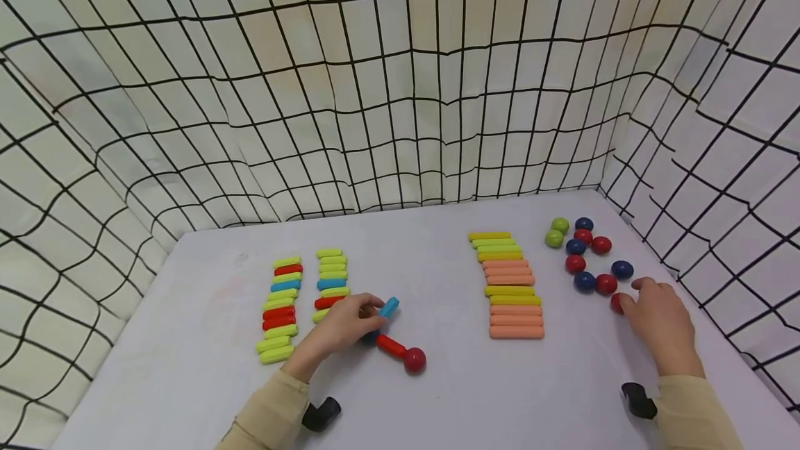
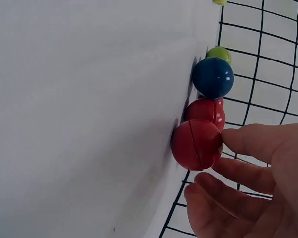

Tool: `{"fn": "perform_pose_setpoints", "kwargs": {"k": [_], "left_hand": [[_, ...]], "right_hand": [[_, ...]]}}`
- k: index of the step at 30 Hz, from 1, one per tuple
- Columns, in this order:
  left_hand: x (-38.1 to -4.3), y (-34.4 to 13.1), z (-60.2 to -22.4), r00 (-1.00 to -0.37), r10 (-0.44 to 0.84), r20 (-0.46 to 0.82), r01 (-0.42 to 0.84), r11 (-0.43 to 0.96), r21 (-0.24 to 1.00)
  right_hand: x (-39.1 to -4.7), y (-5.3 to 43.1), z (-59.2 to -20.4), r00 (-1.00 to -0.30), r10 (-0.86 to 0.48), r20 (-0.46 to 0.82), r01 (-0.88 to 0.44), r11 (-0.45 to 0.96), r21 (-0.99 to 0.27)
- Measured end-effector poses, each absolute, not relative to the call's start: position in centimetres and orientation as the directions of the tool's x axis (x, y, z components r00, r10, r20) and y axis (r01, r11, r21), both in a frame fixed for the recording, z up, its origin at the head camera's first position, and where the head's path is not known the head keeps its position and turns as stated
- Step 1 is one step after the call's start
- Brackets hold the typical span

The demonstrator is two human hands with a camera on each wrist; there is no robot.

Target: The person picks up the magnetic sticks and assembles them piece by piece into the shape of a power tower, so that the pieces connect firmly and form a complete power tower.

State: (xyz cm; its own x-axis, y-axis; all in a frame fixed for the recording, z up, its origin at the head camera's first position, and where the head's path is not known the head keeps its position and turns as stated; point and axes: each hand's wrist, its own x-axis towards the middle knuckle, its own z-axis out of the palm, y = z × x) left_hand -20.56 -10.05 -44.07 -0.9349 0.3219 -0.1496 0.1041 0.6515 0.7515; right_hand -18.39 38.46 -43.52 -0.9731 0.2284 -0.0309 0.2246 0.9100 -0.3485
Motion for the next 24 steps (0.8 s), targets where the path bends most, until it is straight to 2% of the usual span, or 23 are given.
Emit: {"fn": "perform_pose_setpoints", "kwargs": {"k": [4,7,11,13,16,19,24], "left_hand": [[-20.4,-10.1,-44.2,-0.931,0.332,-0.152,0.108,0.648,0.754],[-20.3,-10.0,-44.2,-0.929,0.339,-0.151,0.111,0.641,0.759],[-20.0,-10.0,-44.1,-0.928,0.341,-0.152,0.109,0.636,0.764],[-19.8,-10.0,-44.0,-0.924,0.349,-0.154,0.111,0.631,0.768],[-19.5,-9.9,-43.7,-0.915,0.37,-0.163,0.114,0.624,0.773],[-19.1,-9.9,-43.6,-0.902,0.395,-0.172,0.12,0.615,0.779],[-18.5,-9.7,-43.3,-0.884,0.423,-0.2,0.105,0.596,0.796]], "right_hand": [[-18.8,38.1,-43.3,-0.978,0.168,-0.121,0.201,0.908,-0.367],[-18.8,37.6,-42.9,-0.977,0.17,-0.13,0.206,0.912,-0.355],[-18.1,35.2,-41.5,-0.978,0.209,0.021,0.189,0.918,-0.349],[-18.0,33.1,-40.7,-0.973,0.19,0.13,0.129,0.918,-0.375],[-18.2,29.5,-39.6,-0.98,0.074,0.184,-0.02,0.888,-0.46],[-18.8,26.0,-39.2,-0.989,-0.095,0.112,-0.143,0.784,-0.604],[-19.8,20.3,-40.4,-0.944,-0.321,-0.072,-0.139,0.586,-0.798]]}}
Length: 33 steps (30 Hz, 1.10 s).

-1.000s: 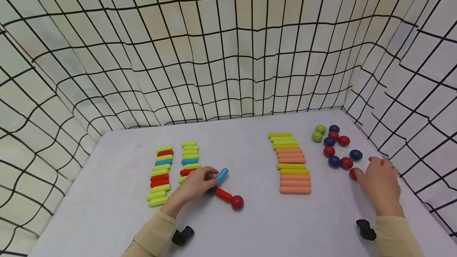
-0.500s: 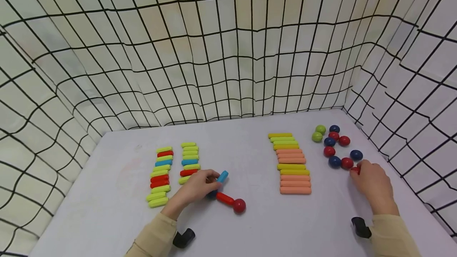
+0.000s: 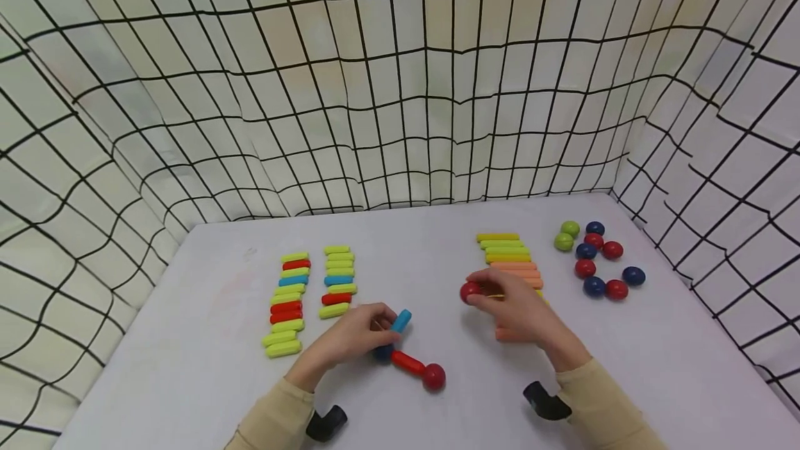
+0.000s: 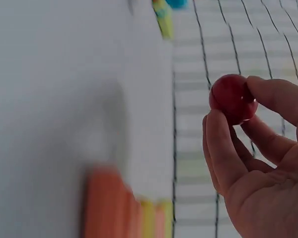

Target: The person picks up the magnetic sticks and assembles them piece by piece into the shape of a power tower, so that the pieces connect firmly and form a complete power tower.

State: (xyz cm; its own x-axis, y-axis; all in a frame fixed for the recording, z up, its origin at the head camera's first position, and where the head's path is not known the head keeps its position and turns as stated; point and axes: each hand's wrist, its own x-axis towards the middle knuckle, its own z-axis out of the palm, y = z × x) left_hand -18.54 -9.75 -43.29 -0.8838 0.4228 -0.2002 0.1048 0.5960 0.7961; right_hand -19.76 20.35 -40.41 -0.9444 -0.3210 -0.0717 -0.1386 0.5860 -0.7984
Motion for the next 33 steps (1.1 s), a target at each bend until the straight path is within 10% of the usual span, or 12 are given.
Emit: {"fn": "perform_pose_setpoints", "kwargs": {"k": [27,33], "left_hand": [[-17.6,-10.1,-43.7,-0.925,0.327,-0.195,0.039,0.591,0.806],[-18.4,-11.4,-42.7,-0.966,0.253,-0.048,0.17,0.767,0.619]], "right_hand": [[-19.1,15.5,-43.2,-0.794,-0.592,-0.139,-0.302,0.582,-0.755],[-17.6,16.7,-43.8,-0.773,-0.619,-0.14,-0.371,0.619,-0.692]]}}
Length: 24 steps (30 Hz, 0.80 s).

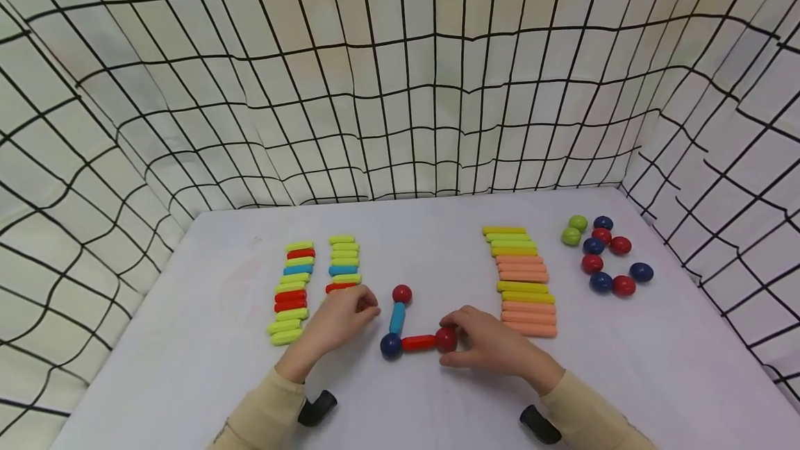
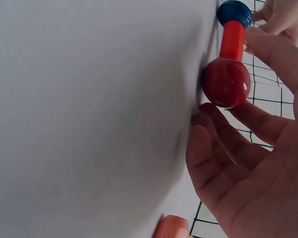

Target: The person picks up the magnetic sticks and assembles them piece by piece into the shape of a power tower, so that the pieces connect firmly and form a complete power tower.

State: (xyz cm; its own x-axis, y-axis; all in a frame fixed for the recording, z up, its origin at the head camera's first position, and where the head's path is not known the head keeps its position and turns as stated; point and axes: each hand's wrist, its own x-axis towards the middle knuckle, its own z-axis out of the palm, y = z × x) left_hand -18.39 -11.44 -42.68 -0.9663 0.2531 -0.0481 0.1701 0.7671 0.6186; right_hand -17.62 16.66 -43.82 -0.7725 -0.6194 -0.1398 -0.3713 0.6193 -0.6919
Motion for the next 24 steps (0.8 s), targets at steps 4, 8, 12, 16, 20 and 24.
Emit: {"fn": "perform_pose_setpoints", "kwargs": {"k": [4,8,12,16,20,24], "left_hand": [[-19.3,-12.7,-42.1,-0.979,0.181,0.09,0.202,0.909,0.364],[-20.1,-13.5,-42.3,-0.982,0.172,0.077,0.186,0.943,0.274],[-20.5,-13.7,-42.5,-0.982,0.187,0.011,0.181,0.937,0.3],[-20.6,-13.7,-42.7,-0.972,0.217,-0.095,0.164,0.907,0.388],[-20.5,-13.6,-43.0,-0.962,0.254,-0.103,0.164,0.834,0.526],[-20.5,-13.4,-42.6,-0.96,0.263,-0.095,0.137,0.739,0.66]], "right_hand": [[-17.3,16.4,-44.3,-0.802,-0.588,-0.109,-0.387,0.65,-0.654],[-17.4,15.8,-44.7,-0.817,-0.571,-0.076,-0.404,0.662,-0.631],[-17.6,15.0,-44.9,-0.799,-0.601,-0.025,-0.463,0.64,-0.613],[-18.1,14.7,-45.1,-0.752,-0.659,0.011,-0.541,0.607,-0.582],[-18.7,14.9,-45.2,-0.718,-0.693,0.061,-0.617,0.593,-0.517],[-19.0,14.7,-45.0,-0.729,-0.675,0.119,-0.645,0.617,-0.451]]}}
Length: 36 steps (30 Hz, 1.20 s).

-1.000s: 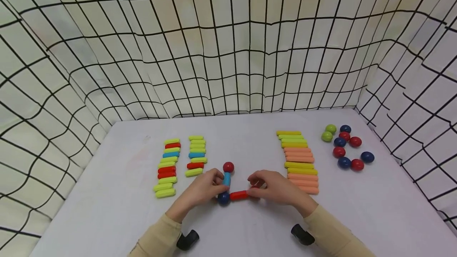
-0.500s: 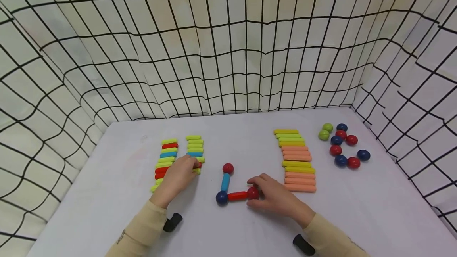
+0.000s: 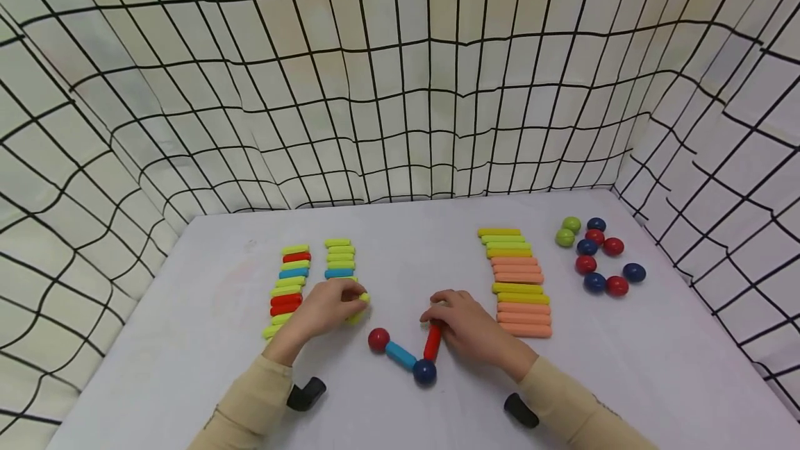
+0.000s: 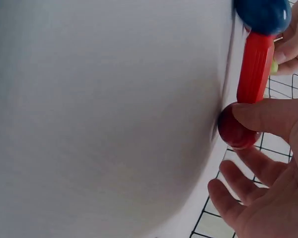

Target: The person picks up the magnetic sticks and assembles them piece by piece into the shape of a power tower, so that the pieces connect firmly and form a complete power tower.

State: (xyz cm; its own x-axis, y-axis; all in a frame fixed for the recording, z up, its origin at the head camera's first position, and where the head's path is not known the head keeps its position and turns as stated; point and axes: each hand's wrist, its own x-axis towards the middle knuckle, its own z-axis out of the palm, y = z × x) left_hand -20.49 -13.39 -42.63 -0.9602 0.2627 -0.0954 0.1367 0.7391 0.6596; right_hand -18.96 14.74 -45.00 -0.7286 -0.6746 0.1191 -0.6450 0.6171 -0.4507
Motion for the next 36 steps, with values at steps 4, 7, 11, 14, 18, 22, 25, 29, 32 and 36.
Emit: {"fn": "perform_pose_setpoints", "kwargs": {"k": [4,7,11,14,18,22,25,29,32,36], "left_hand": [[-20.4,-12.8,-42.6,-0.936,0.3,-0.183,0.026,0.579,0.815],[-20.3,-12.4,-42.9,-0.908,0.343,-0.24,-0.042,0.497,0.867],[-20.2,-12.0,-43.2,-0.89,0.373,-0.263,-0.041,0.51,0.859],[-20.1,-11.8,-43.4,-0.886,0.379,-0.266,-0.03,0.526,0.85],[-20.0,-11.6,-43.5,-0.88,0.397,-0.26,-0.014,0.526,0.85],[-19.9,-11.2,-43.8,-0.864,0.436,-0.254,0.019,0.531,0.847],[-19.8,-11.0,-43.9,-0.855,0.455,-0.25,0.042,0.541,0.84],[-19.6,-10.8,-43.9,-0.855,0.453,-0.254,0.042,0.548,0.835],[-19.3,-10.8,-43.8,-0.857,0.448,-0.254,0.055,0.57,0.82],[-18.6,-10.9,-43.6,-0.864,0.439,-0.246,0.097,0.625,0.775]], "right_hand": [[-18.5,14.4,-44.8,-0.802,-0.583,0.13,-0.58,0.706,-0.406],[-17.8,14.2,-44.3,-0.866,-0.482,0.133,-0.492,0.777,-0.393],[-16.9,14.0,-43.5,-0.935,-0.351,0.041,-0.328,0.819,-0.471],[-16.4,14.0,-43.2,-0.944,-0.313,-0.107,-0.209,0.816,-0.539],[-16.0,13.9,-43.7,-0.898,-0.377,-0.226,-0.188,0.794,-0.578],[-16.2,13.6,-44.4,-0.878,-0.419,-0.232,-0.214,0.777,-0.592],[-16.3,13.4,-44.6,-0.884,-0.405,-0.233,-0.199,0.777,-0.597],[-16.6,13.4,-44.4,-0.888,-0.39,-0.244,-0.184,0.787,-0.589],[-17.0,14.3,-43.9,-0.899,-0.365,-0.243,-0.166,0.797,-0.581],[-18.4,18.0,-42.3,-0.941,-0.299,-0.157,-0.163,0.81,-0.564]]}}
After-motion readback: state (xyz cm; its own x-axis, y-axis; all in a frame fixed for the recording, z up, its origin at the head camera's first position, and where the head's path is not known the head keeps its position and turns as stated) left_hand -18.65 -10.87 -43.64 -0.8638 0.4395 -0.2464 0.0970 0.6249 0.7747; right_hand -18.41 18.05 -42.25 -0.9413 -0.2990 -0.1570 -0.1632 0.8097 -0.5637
